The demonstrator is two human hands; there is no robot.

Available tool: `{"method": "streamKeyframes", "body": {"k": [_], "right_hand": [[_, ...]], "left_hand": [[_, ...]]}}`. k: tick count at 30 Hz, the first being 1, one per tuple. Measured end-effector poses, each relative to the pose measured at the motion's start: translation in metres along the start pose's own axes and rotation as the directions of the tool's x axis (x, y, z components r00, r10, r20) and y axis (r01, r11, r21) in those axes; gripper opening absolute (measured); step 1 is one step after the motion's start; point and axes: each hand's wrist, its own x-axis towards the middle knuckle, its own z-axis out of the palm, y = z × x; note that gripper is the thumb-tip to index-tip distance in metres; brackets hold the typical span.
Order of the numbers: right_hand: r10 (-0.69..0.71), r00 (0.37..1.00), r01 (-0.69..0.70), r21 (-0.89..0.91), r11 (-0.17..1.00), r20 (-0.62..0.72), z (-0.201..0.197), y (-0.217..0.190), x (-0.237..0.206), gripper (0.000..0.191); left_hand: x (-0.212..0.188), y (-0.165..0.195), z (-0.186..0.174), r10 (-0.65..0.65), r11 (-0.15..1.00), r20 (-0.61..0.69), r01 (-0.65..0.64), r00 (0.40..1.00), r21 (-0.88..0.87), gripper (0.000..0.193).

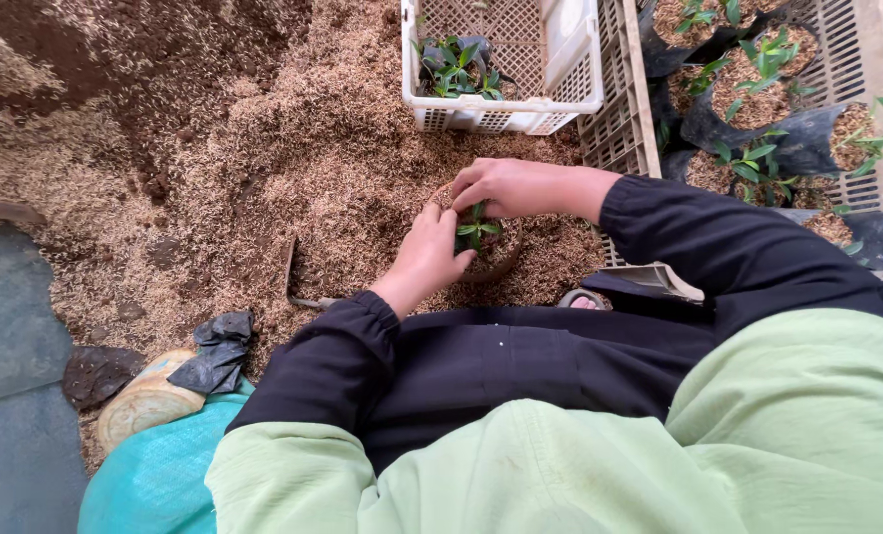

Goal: The person removes seedlings from black plastic nursery bags and places them into a brown pot filled with wood shavings. They then add more wood shavings around the seedlings to secure them in place.

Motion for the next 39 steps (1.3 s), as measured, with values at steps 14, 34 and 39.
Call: {"method": "streamKeyframes", "body": {"k": [14, 34, 39], "right_hand": [[0.146, 0.969, -0.134, 0.074, 0.988, -0.201, 0.044, -0.029, -0.085, 0.035], [0.082, 0.959, -0.075, 0.035, 0.997, -0.272, 0.038, -0.029, -0.076, 0.024], [0.092, 0.951, -0.072, 0.077, 0.994, -0.295, 0.048, -0.038, -0.078, 0.024]], "left_hand": [[-0.012, 0.042, 0.022, -0.109, 0.994, -0.169, 0.107, 0.980, -0.021, 0.062], [0.015, 0.007, 0.019, -0.309, 0.821, 0.147, 0.341, 0.940, -0.458, 0.039], [0.026, -0.007, 0.023, -0.313, 0.594, 0.263, 0.404, 0.913, -0.696, 0.030]]}}
